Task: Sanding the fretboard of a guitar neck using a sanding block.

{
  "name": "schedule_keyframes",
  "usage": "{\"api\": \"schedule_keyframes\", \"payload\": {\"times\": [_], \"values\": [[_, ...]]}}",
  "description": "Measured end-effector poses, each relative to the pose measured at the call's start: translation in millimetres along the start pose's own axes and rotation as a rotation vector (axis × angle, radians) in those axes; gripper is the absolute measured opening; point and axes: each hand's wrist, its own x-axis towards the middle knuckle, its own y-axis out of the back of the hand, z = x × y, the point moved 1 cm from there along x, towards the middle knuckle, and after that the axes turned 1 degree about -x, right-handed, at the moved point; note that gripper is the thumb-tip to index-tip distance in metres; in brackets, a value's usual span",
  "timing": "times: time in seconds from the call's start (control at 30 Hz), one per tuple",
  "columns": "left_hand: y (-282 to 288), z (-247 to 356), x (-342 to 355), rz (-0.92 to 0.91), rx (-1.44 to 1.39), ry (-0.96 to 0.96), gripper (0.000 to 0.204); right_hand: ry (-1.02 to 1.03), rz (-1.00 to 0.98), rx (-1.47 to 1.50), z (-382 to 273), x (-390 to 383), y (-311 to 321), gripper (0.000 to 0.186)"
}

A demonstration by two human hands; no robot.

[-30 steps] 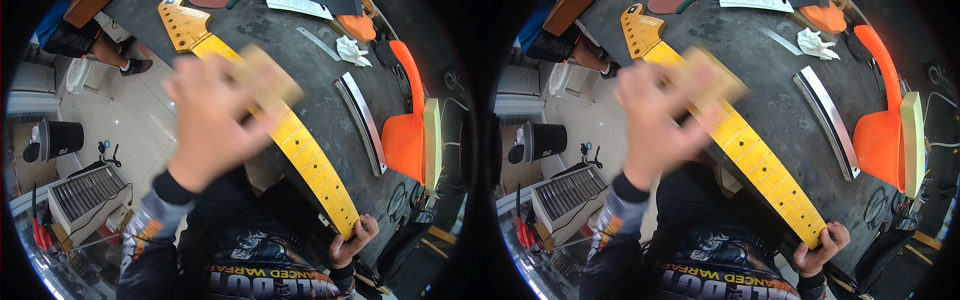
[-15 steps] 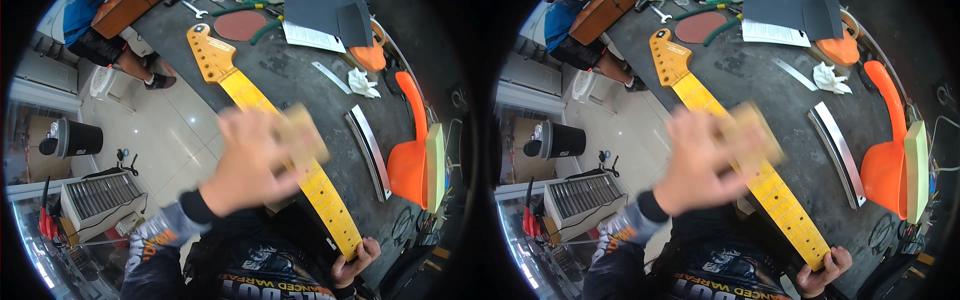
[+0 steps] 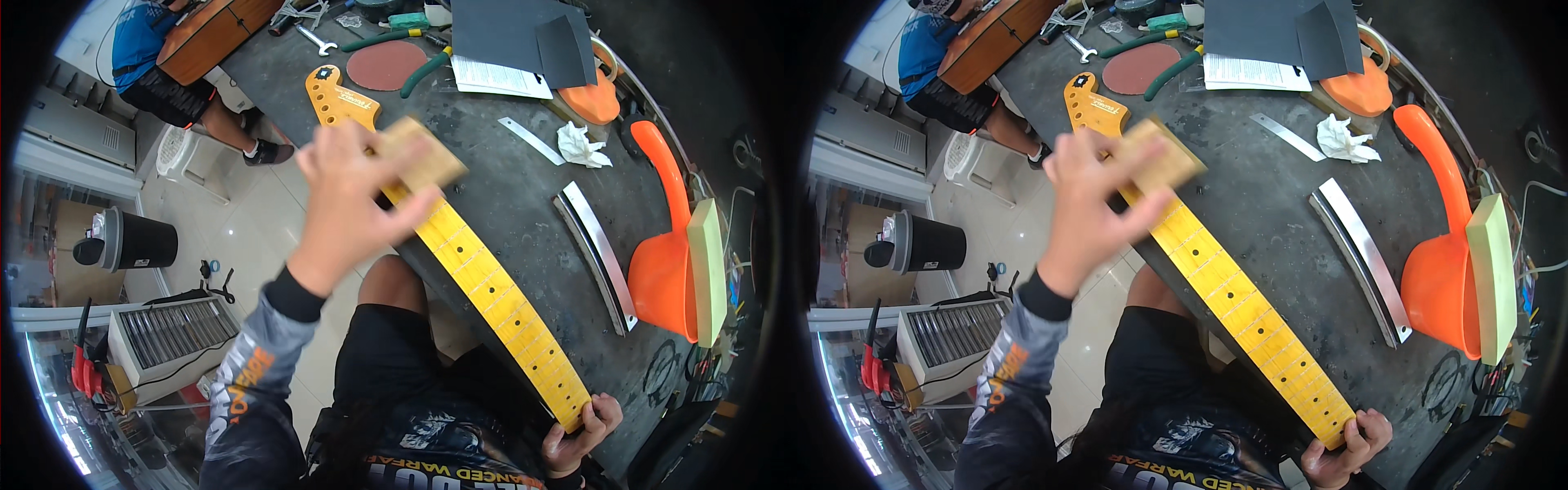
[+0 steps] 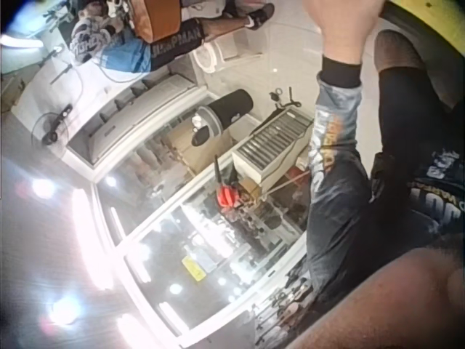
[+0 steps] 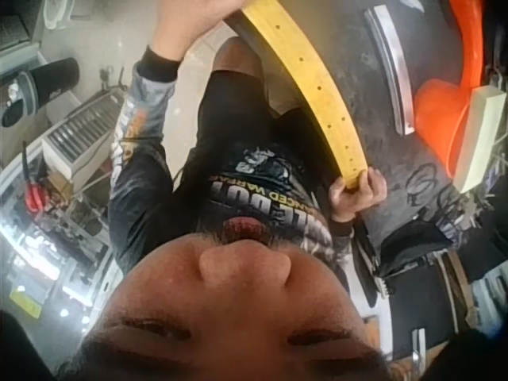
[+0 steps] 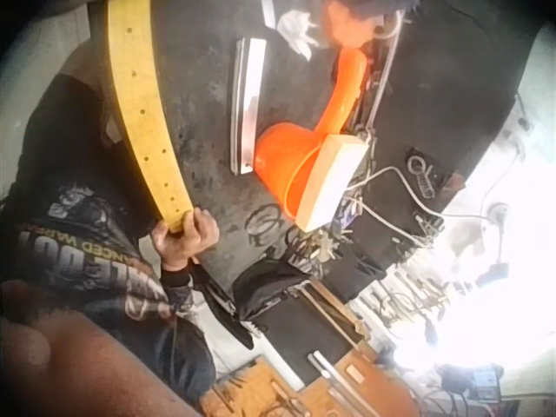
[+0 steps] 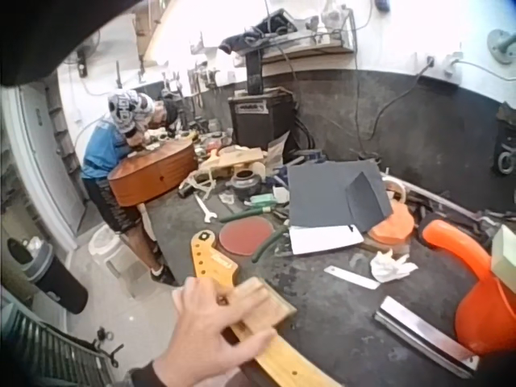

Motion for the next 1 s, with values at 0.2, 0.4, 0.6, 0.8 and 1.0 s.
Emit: {"api": "schedule_keyframes", "payload": {"times": [0.2, 0.4, 0.6, 0.8, 1.0], "values": [[1, 77, -35, -0.119, -0.273, -0.143, 0.058, 0.019, 0.006, -0.031, 2, 2, -3, 0.051], [-4, 20, -8, 0.028, -0.036, 0.016, 0.057, 0.022, 0.001, -0.029, 2, 5, -4, 0.049], [-3, 39, -11, -0.076, -0.049, -0.080, 0.055, 0.037, 0.011, -0.086, -2, 3, 2, 0.053], [-6, 72, -30, -0.031, -0.173, -0.027, 0.050, 0.059, 0.030, -0.065, -3, 12, -3, 0.055], [-6, 19, -7, 0.108, 0.139, 0.123, 0.055, 0.062, 0.057, -0.043, -5, 18, -5, 0.056]]}}
